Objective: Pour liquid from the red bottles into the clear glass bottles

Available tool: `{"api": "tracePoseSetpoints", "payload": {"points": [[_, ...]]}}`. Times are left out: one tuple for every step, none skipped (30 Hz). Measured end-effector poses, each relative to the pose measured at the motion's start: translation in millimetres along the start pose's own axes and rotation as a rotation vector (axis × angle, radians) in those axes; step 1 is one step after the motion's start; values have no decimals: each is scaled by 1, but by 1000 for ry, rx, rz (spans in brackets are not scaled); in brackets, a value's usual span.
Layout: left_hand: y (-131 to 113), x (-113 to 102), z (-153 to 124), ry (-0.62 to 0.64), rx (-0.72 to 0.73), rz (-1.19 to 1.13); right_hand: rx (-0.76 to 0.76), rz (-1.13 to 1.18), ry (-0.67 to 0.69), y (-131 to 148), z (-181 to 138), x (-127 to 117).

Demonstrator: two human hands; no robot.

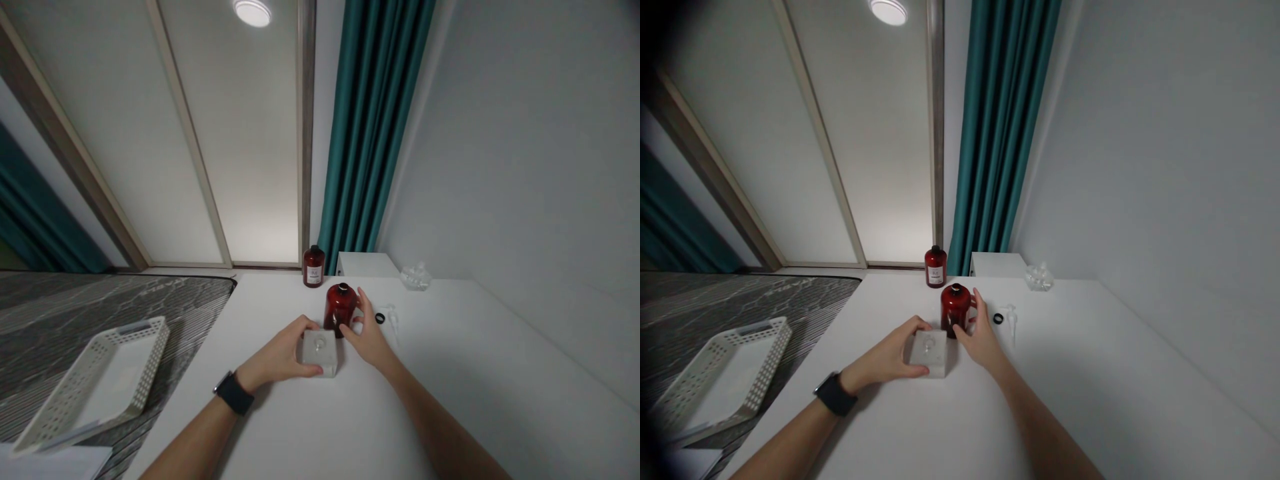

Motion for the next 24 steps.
{"api": "tracePoseSetpoints", "payload": {"points": [[-1,0,0,0,0,-2,4,-8,-16,-1,1,1],[-1,0,0,-1,1,-5,3,-13,-32,-2,2,1],[-1,0,0,-4,4,-10,-1,-14,-43,-3,3,2],[-1,0,0,-7,8,-15,-7,-9,-50,-4,3,2],[-1,0,0,-8,12,-19,-12,-2,-52,-5,4,3],[0,0,-1,-11,17,-22,-16,8,-53,-5,4,3],[0,0,-1,-14,23,-24,-19,17,-52,-6,4,3],[0,0,-1,-17,27,-25,-22,23,-51,-6,4,3],[1,0,-1,-21,31,-24,-26,27,-49,-6,3,4],[1,1,-1,-27,34,-22,-31,27,-47,-6,3,4],[1,1,-1,-33,33,-21,-38,25,-46,-7,2,4],[1,2,-1,-35,31,-22,-45,19,-47,-6,1,4],[1,3,-1,-34,27,-26,-50,11,-51,-6,0,4],[2,3,-1,-32,22,-32,-51,-1,-60,-6,-1,4],[2,4,-1,-29,18,-39,-49,-18,-75,-5,-2,4],[2,5,-1,-27,15,-46,-43,-43,-94,-3,-3,3],[3,5,-1,-28,15,-52,-37,-74,-115,-1,-5,2],[3,6,-1,-31,17,-57,-36,-110,-136,2,-6,1],[3,6,0,-33,21,-62,-40,-148,-154,6,-8,0],[4,6,0,-34,26,-68,-52,-181,-166,9,-9,-1],[4,6,0,-32,32,-76,-69,-206,-172,13,-11,-2],[5,5,0,-28,36,-81,-89,-220,-171,17,-12,-3],[5,5,0,-24,37,-83,-107,-225,-165,21,-14,-3],[6,5,0,-21,36,-80,-120,-224,-157,24,-15,-3]]}}
Point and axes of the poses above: each hand's wrist, its own z-axis towards the middle knuckle, its own x-axis out of the palm, y = z × x, the point moved 2 cm from there along z, towards the middle knuckle, and after that the axes turned 7 degrees about y, right-handed, at the moved point
